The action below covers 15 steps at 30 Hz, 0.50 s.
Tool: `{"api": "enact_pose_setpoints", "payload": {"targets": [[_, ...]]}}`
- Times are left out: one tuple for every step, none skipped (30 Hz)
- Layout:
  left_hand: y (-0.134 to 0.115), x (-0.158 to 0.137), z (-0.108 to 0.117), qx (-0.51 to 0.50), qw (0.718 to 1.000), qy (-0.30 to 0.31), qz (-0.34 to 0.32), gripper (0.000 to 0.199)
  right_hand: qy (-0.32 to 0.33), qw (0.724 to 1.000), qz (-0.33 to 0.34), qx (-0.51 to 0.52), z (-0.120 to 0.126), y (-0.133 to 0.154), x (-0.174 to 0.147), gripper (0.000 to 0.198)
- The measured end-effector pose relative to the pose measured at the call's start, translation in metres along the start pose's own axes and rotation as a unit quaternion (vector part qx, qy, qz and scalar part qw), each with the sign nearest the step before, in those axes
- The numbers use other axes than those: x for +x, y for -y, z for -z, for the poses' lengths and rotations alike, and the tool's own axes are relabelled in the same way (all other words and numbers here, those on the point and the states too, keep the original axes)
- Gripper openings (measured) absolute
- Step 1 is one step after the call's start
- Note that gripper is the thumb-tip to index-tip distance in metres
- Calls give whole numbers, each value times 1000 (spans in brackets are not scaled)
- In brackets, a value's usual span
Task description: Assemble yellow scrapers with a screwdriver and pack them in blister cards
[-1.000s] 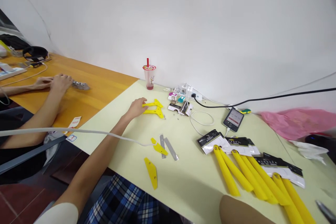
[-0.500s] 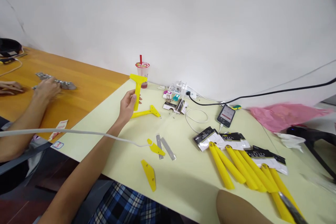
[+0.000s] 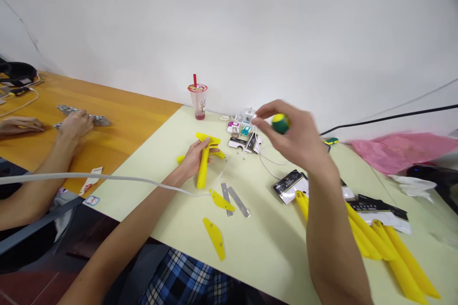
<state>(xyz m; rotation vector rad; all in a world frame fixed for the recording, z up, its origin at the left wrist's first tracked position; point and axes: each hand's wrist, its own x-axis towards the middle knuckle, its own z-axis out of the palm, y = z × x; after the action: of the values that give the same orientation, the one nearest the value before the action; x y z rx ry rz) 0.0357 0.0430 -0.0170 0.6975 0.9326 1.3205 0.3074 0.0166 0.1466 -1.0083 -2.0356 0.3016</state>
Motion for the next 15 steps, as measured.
{"api": "enact_pose_setpoints", "payload": {"targets": [[2,0,-1,5,1000,2,13,28,53,998,-22,-14,-11,-11,6,20],[5,0,-2,13,1000,7,26,27,123,991,-46,-31,-22,-24,12,19],[6,0,-3,23,999,12,38,26,183,980,-63,-54,-33,-38,17,18],[8,0,-3,37,998,17,47,25,220,970,-77,-74,-43,-50,21,18],[10,0,-3,53,997,22,54,26,254,960,-84,-86,-52,-60,24,20],[11,0,-4,69,995,28,59,28,285,949,-86,-100,-60,-68,25,21],[13,-1,-4,84,994,34,60,31,313,940,-85,-109,-67,-72,25,23],[14,-1,-4,95,993,40,59,35,344,929,-84,-112,-73,-73,24,24],[16,0,-4,105,992,45,56,38,375,917,-85,-109,-77,-71,22,24],[18,0,-3,114,991,49,53,41,406,904,-90,-103,-81,-67,21,23],[21,1,-3,123,990,50,47,42,434,891,-96,-93,-84,-62,19,22],[23,2,-2,131,989,50,40,42,460,878,-104,-83,-86,-56,18,20],[26,3,-1,139,988,51,34,41,484,864,-114,-73,-87,-51,16,17],[28,4,0,145,988,54,28,41,507,851,-125,-61,-88,-45,15,15],[30,5,1,149,987,58,22,41,530,836,-134,-51,-89,-41,14,15]]}}
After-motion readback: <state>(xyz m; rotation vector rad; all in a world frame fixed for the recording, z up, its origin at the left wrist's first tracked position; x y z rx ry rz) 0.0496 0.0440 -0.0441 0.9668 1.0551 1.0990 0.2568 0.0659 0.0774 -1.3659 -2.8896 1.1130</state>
